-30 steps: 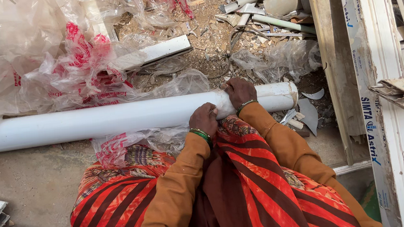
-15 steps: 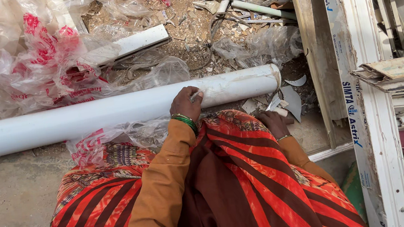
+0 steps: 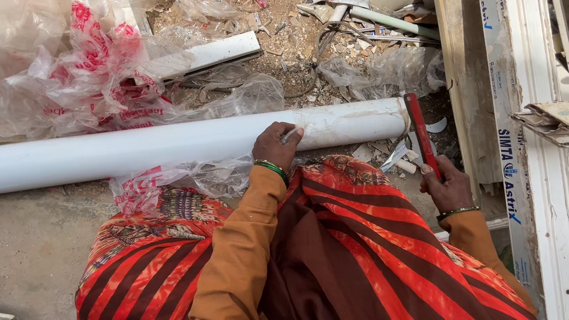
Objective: The person removes plastic wrapping from a white pipe using a small red-handled tool and their hands, eventually lifting and moving the pipe.
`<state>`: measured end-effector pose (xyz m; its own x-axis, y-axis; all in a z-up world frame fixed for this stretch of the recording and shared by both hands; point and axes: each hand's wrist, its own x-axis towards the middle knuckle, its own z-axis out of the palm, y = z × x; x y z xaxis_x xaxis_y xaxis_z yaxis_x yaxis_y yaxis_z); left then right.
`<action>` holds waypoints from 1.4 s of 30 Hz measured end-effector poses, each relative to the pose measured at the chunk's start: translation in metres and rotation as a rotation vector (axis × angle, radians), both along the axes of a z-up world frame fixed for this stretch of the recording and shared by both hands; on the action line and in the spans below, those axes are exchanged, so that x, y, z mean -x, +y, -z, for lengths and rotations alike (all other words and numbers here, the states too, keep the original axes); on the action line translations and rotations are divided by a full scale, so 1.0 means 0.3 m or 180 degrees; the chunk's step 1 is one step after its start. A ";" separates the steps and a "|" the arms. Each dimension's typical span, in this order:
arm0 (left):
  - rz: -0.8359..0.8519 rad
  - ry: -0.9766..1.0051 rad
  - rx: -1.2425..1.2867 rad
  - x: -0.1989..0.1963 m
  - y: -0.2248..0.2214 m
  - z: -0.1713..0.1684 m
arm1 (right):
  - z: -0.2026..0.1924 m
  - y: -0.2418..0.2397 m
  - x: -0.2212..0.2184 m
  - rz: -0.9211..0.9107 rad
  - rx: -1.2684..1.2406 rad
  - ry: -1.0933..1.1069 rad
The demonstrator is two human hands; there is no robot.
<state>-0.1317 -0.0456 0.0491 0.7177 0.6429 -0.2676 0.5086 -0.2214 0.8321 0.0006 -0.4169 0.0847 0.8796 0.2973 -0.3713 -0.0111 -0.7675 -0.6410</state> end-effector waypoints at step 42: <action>-0.0087 -0.0867 -0.0174 0.046 -0.027 -0.007 | 0.137 0.765 -0.088 -0.2927 0.0045 -0.1881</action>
